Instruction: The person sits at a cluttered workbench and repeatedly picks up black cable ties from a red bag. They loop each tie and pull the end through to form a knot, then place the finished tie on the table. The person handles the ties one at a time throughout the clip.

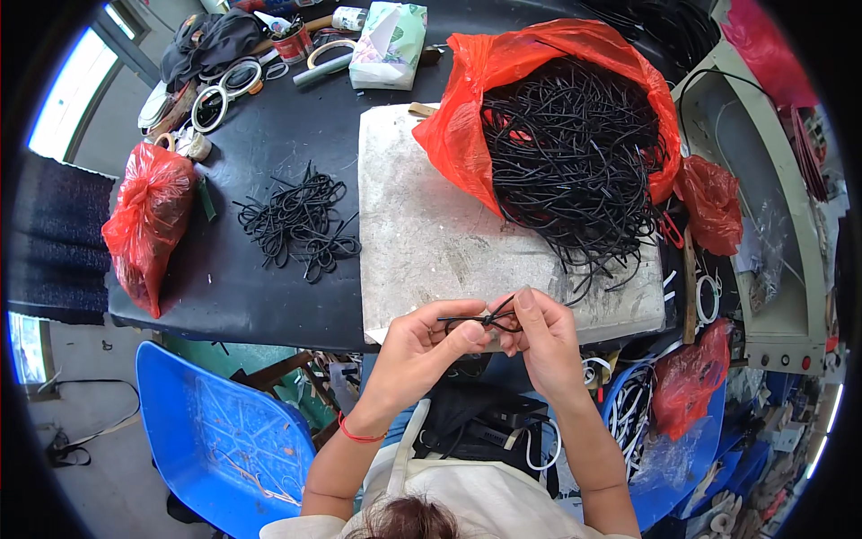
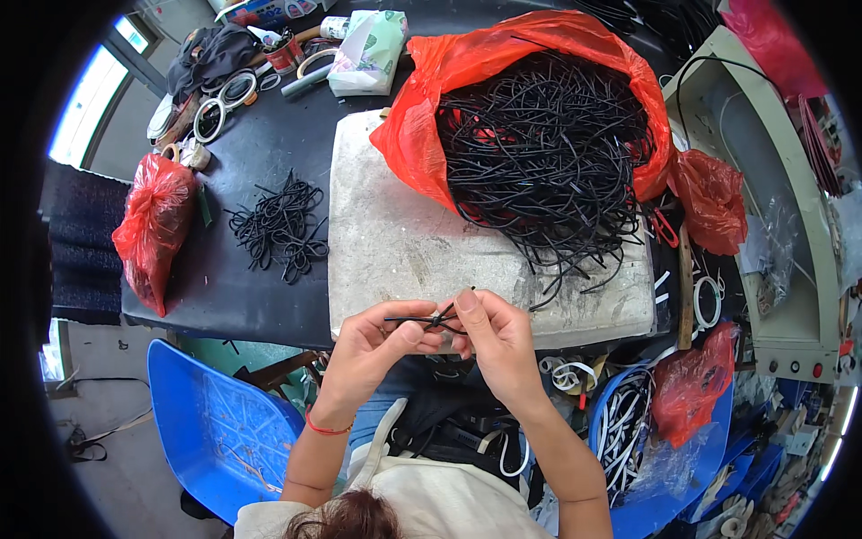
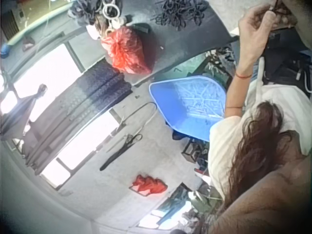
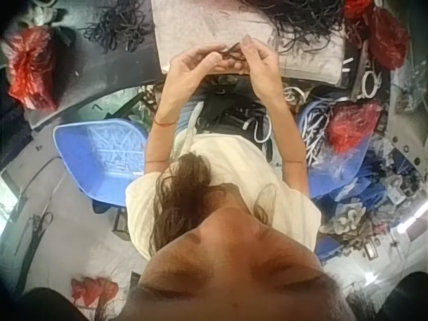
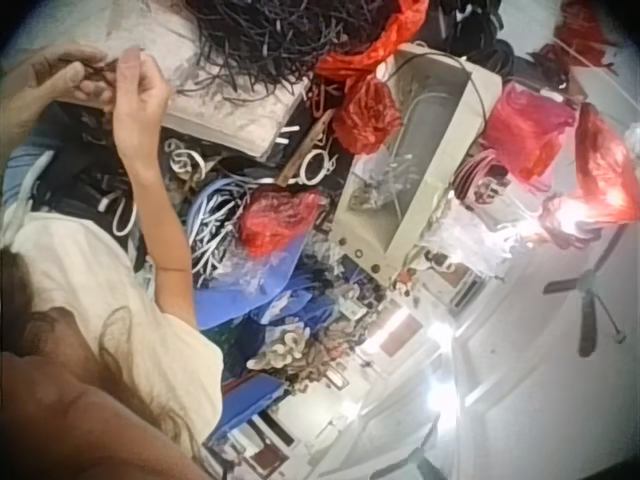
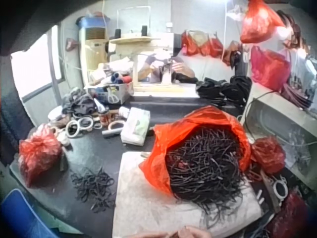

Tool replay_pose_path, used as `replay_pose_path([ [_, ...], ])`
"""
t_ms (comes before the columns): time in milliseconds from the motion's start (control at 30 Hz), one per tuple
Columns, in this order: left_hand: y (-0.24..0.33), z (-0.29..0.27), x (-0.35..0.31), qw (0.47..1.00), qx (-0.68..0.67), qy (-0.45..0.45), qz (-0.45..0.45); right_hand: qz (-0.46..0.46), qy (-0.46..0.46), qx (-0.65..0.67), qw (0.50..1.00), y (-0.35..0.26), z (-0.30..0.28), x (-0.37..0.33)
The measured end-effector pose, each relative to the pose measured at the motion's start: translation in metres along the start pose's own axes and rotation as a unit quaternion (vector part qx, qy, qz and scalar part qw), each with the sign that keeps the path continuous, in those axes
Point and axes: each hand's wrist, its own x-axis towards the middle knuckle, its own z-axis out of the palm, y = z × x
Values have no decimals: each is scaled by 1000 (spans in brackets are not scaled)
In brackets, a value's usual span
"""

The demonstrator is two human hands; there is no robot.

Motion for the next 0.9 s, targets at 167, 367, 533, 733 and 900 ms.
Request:
replay_pose_path([
  [167, -2, -2, -2, 997, 41, 62, -6, -38, -4, -93, 995, 8, 5, -2],
  [367, 5, 0, 1, 995, 28, 98, -22, 42, -43, 11, 998, 1, -2, -2],
  [533, 2, 8, -1, 993, 5, 103, 48, -2, -63, -7, 998, 3, -1, -3],
  [733, -1, 14, -4, 989, -6, 135, 51, -66, -38, -56, 996, 1, 9, -11],
  [900, 0, 14, -4, 989, -3, 142, 44, -99, -45, -70, 992, 3, 11, -11],
])
